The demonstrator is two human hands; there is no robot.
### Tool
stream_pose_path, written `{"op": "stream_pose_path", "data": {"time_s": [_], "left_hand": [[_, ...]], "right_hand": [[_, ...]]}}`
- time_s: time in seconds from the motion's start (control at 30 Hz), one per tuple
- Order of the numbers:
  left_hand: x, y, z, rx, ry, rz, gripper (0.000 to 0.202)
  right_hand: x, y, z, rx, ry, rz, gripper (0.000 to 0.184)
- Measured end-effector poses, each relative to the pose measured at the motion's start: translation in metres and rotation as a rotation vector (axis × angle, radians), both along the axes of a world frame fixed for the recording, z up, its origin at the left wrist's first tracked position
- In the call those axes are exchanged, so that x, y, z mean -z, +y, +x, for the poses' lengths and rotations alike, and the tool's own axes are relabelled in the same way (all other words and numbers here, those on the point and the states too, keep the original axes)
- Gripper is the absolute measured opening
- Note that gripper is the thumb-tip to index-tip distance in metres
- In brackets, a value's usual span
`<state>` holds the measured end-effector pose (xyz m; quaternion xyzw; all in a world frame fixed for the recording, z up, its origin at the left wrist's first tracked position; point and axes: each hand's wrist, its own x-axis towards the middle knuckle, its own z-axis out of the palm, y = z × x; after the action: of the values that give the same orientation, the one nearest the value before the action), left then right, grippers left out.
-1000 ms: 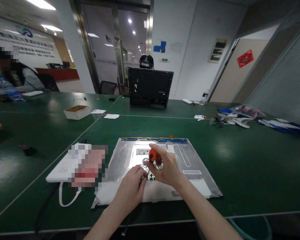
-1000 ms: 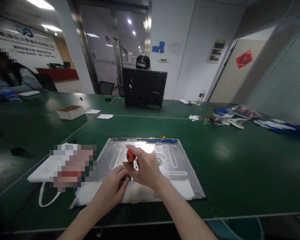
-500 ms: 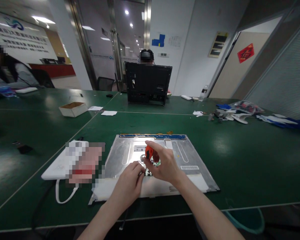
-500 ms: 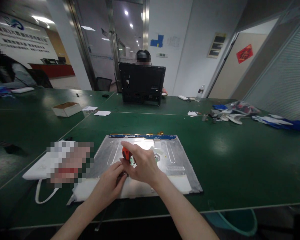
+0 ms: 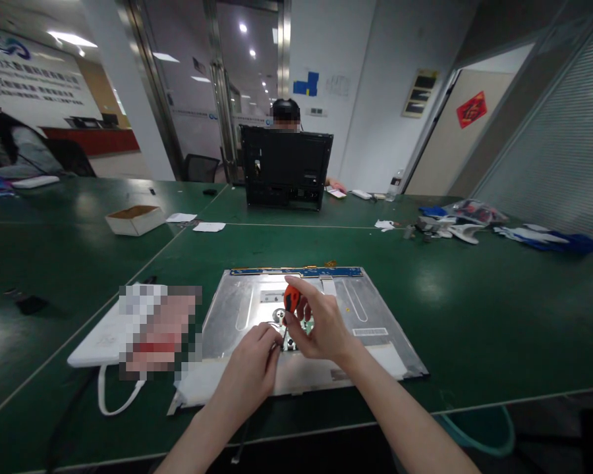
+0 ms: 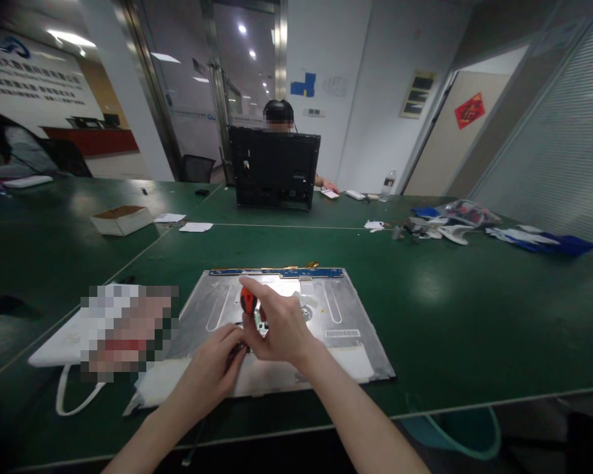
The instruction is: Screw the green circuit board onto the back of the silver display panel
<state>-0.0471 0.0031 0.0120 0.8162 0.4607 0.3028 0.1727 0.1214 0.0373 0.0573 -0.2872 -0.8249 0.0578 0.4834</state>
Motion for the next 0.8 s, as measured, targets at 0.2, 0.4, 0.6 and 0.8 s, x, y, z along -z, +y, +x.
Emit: {"op": "stream_pose_path", "data": {"time_s": [0.2, 0.4, 0.6, 0.8], "left_hand": [[0.0015, 0.0014, 0.0011, -0.008, 0.024, -0.001, 0.018], [0.0007, 0.0019, 0.0017, -0.008, 0.027, -0.009, 0.018], [0.0004, 0.0015, 0.0021, 0.006, 0.015, -0.024, 0.018], [0.0044, 0.0024, -0.0013, 0.030, -0.041, -0.042, 0.016]], "right_hand": [[0.0013, 0.0006, -0.0036, 0.080, 0.026, 0.056, 0.055], [0.0028, 0.0005, -0.0039, 0.067, 0.014, 0.064, 0.052], [-0.0001, -0.0021, -0.0036, 0.006, 0.021, 0.046, 0.059], [-0.0002, -0.0024, -0.0048, 0.016, 0.016, 0.109, 0.052]]}}
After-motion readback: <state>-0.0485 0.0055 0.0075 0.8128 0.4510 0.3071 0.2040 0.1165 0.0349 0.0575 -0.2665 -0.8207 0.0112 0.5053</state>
